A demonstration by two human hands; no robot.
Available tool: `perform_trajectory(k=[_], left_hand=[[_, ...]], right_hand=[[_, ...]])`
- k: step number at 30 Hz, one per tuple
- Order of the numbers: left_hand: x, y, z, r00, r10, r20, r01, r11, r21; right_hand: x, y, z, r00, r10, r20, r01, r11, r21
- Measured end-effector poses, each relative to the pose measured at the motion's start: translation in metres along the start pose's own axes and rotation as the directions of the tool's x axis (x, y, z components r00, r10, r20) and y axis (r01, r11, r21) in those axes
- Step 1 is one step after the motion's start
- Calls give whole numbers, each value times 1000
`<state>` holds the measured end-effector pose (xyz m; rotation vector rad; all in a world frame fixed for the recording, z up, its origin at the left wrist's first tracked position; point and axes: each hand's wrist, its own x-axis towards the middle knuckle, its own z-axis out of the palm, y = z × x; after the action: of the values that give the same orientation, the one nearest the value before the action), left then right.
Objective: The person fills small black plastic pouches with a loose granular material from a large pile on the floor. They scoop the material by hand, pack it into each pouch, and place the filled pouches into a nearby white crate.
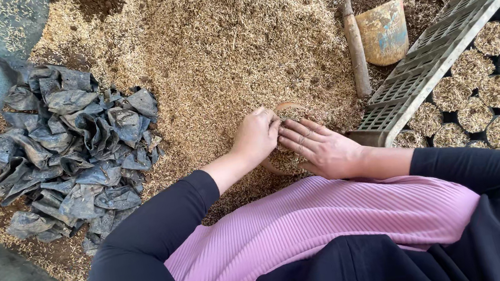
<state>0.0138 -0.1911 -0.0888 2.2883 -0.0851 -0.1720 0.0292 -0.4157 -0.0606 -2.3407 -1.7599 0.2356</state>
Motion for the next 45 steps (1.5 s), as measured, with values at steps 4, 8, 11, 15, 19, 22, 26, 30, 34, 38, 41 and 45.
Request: perform_trajectory(k=[4, 8, 11, 15, 19, 22, 26, 30, 34, 38, 41, 45], left_hand=[[-3, 0, 7, 997, 50, -54, -47, 997, 63], [-3, 2, 1, 999, -17, -49, 18, 1000, 5], [-8, 3, -2, 986, -170, 3, 169, 984, -63], [-17, 5, 5, 990, -97, -106, 99, 995, 18], [-16, 3, 7, 985, -109, -132, 102, 993, -61], [-16, 2, 7, 985, -109, -132, 104, 994, -45], [-15, 4, 8, 982, -146, -119, 141, 989, -47], [-15, 0, -2, 992, -114, -49, 111, 991, -69], [-35, -15, -26, 807, 590, 34, -556, 738, 382], [-49, -24, -30, 511, 826, 237, -758, 303, 578], [-39, -24, -27, 506, 830, 237, -758, 296, 581], [-30, -16, -27, 520, 811, 268, -779, 322, 538]], right_hand=[[4, 2, 1, 995, -6, 102, 11, 998, -57], [-2, 10, -9, 999, -24, 22, 23, 998, 53], [-7, 10, -12, 993, 23, -112, -9, 993, 117], [-2, 6, -13, 998, 5, 56, -7, 999, 32], [2, 8, -21, 993, 17, 118, -25, 998, 66], [1, 6, -27, 1000, -3, 9, 2, 991, 131], [4, 4, -30, 997, -3, 81, -8, 991, 136], [5, 23, -35, 996, 65, -63, -39, 937, 347], [-6, 37, -35, 984, 109, -141, -63, 952, 299], [-13, 29, -23, 989, -44, -144, 62, 991, 121], [-6, 21, -15, 1000, -27, 13, 26, 999, 31], [3, 23, -24, 999, -18, 49, 16, 999, 48]])
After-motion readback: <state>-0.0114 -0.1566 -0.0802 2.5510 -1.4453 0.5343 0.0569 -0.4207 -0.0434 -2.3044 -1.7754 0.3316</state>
